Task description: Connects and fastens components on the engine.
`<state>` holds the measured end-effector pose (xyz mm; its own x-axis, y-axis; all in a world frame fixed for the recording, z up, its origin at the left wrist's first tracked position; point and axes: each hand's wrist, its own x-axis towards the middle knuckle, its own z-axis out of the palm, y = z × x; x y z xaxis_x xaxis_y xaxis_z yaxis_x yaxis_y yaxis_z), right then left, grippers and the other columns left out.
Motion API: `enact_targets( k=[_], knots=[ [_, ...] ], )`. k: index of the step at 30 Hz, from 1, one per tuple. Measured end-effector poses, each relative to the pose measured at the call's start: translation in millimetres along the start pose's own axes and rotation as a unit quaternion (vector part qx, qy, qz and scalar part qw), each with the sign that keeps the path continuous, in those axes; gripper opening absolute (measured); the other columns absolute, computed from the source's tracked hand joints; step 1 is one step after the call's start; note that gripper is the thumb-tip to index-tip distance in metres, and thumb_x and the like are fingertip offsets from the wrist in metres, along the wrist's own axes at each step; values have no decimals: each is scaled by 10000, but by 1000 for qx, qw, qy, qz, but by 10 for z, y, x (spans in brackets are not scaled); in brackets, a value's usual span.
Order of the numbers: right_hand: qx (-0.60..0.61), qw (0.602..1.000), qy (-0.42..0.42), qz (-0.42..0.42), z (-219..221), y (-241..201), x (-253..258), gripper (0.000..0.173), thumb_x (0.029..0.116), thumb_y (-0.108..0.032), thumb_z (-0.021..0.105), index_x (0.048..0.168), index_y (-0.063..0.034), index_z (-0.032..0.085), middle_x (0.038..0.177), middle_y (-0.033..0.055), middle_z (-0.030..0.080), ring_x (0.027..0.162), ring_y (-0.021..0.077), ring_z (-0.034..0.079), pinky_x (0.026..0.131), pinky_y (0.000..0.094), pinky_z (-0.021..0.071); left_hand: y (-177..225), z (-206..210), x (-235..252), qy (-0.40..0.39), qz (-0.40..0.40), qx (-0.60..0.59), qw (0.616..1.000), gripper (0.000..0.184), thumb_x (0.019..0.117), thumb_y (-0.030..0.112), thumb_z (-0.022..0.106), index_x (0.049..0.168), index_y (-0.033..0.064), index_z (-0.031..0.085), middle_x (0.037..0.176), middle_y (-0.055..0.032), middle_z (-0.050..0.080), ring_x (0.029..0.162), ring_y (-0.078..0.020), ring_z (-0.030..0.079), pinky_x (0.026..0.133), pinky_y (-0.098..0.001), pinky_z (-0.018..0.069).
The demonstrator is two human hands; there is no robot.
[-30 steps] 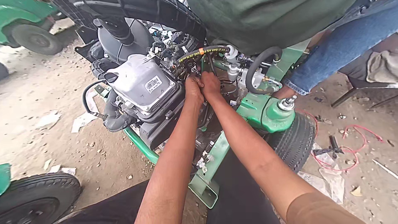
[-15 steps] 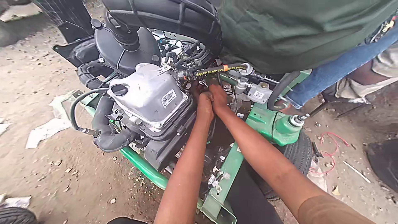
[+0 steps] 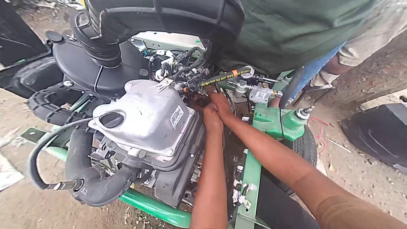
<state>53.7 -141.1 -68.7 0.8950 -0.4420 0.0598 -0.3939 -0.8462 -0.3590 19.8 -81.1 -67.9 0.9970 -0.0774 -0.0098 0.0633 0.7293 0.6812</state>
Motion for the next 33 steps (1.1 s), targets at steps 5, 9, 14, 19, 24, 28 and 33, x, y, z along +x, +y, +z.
enact_targets(
  k=[5, 9, 14, 19, 24, 28, 33],
  knots=[
    [-22, 1000, 7, 11, 62, -19, 15, 201, 1014, -202, 585, 1135, -94, 705, 999, 188, 720, 949, 395, 706, 763, 600, 558, 13, -78, 8, -30, -12, 21, 999, 682, 644, -82, 518, 1307, 73, 558, 1159, -57, 630, 993, -106, 617, 781, -311, 541],
    [-30, 1000, 5, 9, 72, -7, 50, 185, 949, -204, 698, 1095, -92, 720, 987, 185, 722, 944, 388, 706, 778, 598, 559, -26, -75, 42, -14, -68, 3, 998, 530, 695, -73, 527, 1201, 82, 549, 1080, -62, 644, 957, -129, 628, 775, -342, 545],
    [-17, 998, 52, 7, 187, 25, 59, 234, 1008, -227, 627, 1069, -35, 747, 1051, 224, 727, 1022, 398, 701, 863, 594, 546, 70, -74, 78, -36, -64, 6, 997, 586, 676, -117, 535, 1245, 16, 580, 1115, -78, 646, 1007, -106, 615, 842, -295, 528],
    [-78, 995, 34, 57, 292, 96, 115, 315, 983, -292, 652, 1184, -59, 721, 1218, 204, 696, 1157, 369, 663, 955, 564, 529, 284, 33, 91, 7, -94, 23, 995, 643, 682, -246, 537, 1289, -45, 472, 1115, -142, 573, 963, -123, 580, 815, -240, 512],
    [9, 995, 88, -36, 220, 124, -103, 253, 987, -95, 622, 1137, 95, 697, 1158, 311, 686, 1153, 445, 645, 1009, 583, 475, 23, -45, 126, 10, -64, -27, 998, 762, 658, -152, 557, 1378, 43, 405, 1250, -89, 577, 1124, -136, 580, 918, -315, 523],
    [35, 996, 75, -36, 232, 176, -2, 203, 1006, -112, 583, 1101, 6, 719, 1055, 222, 719, 1015, 381, 696, 878, 557, 542, -33, -62, 111, 21, -57, -38, 997, 890, 629, -142, 553, 1469, 76, 356, 1402, -115, 516, 1252, -186, 537, 1000, -378, 502],
    [32, 991, 98, -82, 133, 135, 2, 295, 1019, -80, 529, 1241, -101, 723, 1166, 128, 740, 1010, 332, 723, 830, 540, 580, -53, -71, 157, -15, -30, -20, 999, 748, 630, -152, 535, 1348, 26, 429, 1196, -106, 562, 1072, -157, 591, 908, -326, 537]
  ],
)
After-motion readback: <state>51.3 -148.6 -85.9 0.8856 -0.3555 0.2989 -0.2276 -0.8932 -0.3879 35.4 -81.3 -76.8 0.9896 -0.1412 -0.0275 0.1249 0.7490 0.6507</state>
